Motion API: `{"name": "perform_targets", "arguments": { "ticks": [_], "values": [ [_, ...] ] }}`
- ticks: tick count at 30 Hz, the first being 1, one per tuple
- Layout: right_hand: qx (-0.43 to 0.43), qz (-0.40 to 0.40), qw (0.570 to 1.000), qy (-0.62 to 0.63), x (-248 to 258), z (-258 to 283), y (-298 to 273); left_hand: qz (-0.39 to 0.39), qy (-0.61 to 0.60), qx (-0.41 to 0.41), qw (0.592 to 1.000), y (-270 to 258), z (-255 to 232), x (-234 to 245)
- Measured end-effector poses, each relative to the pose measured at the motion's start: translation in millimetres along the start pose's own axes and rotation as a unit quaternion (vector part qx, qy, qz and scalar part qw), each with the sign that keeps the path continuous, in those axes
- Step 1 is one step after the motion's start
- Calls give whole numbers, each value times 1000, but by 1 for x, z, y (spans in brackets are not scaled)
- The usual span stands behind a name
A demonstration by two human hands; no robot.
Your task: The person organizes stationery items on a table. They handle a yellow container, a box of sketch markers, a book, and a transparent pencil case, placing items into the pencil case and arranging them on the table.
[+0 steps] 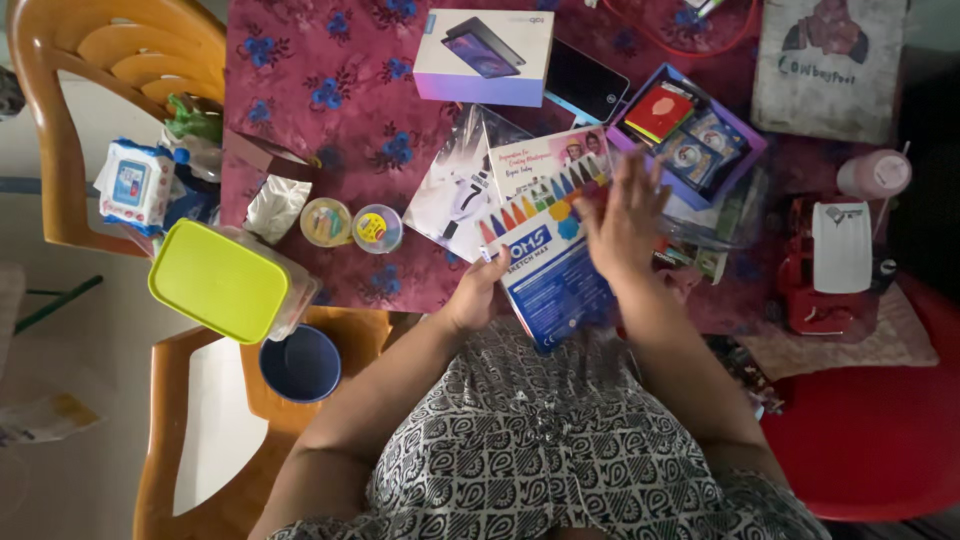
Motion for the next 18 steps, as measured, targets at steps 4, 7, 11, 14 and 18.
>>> {"name": "perform_targets", "arguments": {
  "ticks": [4, 7, 11, 14, 18],
  "values": [
    [113, -9, 993, 37, 0, 39, -19, 8, 14, 13, 1000, 2, 0, -2],
    [208, -34, 977, 33, 9, 72, -35, 24, -39, -18, 999, 5, -2, -13],
    [325, -49, 944, 39, 21, 113, -70, 25, -47, -169, 984, 9, -21, -27],
    [387, 45, 916, 94, 20, 131, -97, -10, -69, -254, 965, 16, -37, -28],
    [433, 88, 892, 95, 10, 129, -107, -53, -204, -172, 962, 17, -44, -5]
  ]
}}
Point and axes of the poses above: each hand's wrist, its own y-axis towards the middle knuckle, its own x-axis out of the back of the hand, z = x × y, the point moved 6 cm from there along y, towards the middle knuckle, and after that the axes turned 15 degrees about -x, right-handed, at the moved point
